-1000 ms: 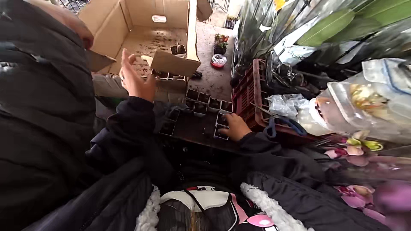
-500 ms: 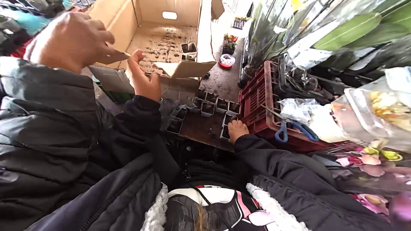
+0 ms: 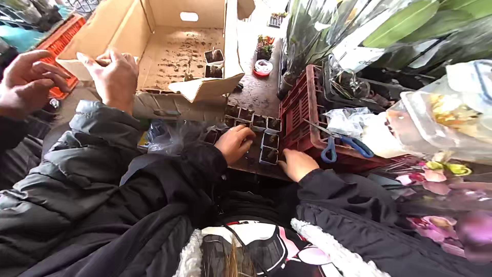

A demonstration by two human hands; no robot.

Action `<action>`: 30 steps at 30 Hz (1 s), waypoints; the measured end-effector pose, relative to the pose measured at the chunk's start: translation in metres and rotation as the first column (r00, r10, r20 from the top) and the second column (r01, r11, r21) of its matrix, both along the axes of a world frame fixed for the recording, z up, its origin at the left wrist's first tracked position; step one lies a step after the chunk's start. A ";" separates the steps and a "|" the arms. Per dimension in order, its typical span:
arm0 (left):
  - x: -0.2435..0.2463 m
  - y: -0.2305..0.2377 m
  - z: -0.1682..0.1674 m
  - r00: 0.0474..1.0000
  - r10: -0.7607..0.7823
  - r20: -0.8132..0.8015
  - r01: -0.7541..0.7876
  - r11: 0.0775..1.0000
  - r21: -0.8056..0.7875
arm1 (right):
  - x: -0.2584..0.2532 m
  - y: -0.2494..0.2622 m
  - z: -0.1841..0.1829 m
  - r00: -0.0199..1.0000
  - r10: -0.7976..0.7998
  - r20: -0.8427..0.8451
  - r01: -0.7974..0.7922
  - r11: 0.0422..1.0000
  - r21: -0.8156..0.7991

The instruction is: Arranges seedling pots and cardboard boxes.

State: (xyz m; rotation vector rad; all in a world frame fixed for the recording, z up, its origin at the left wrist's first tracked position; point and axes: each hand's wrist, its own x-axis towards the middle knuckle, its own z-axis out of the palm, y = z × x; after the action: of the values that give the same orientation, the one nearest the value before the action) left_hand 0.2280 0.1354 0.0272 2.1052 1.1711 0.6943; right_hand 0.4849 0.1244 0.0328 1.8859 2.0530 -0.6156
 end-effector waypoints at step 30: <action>0.101 0.044 -0.132 0.963 0.231 -0.140 -0.241 0.505 -0.829 | 0.009 0.015 -0.126 0.636 -0.718 -0.284 0.526 0.672 -0.521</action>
State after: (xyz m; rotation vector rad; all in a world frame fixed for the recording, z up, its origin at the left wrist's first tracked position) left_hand 0.3288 0.1792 -0.1053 1.1148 1.4317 0.1244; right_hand 0.4937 0.1398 -0.0929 2.3340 1.2152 -1.6788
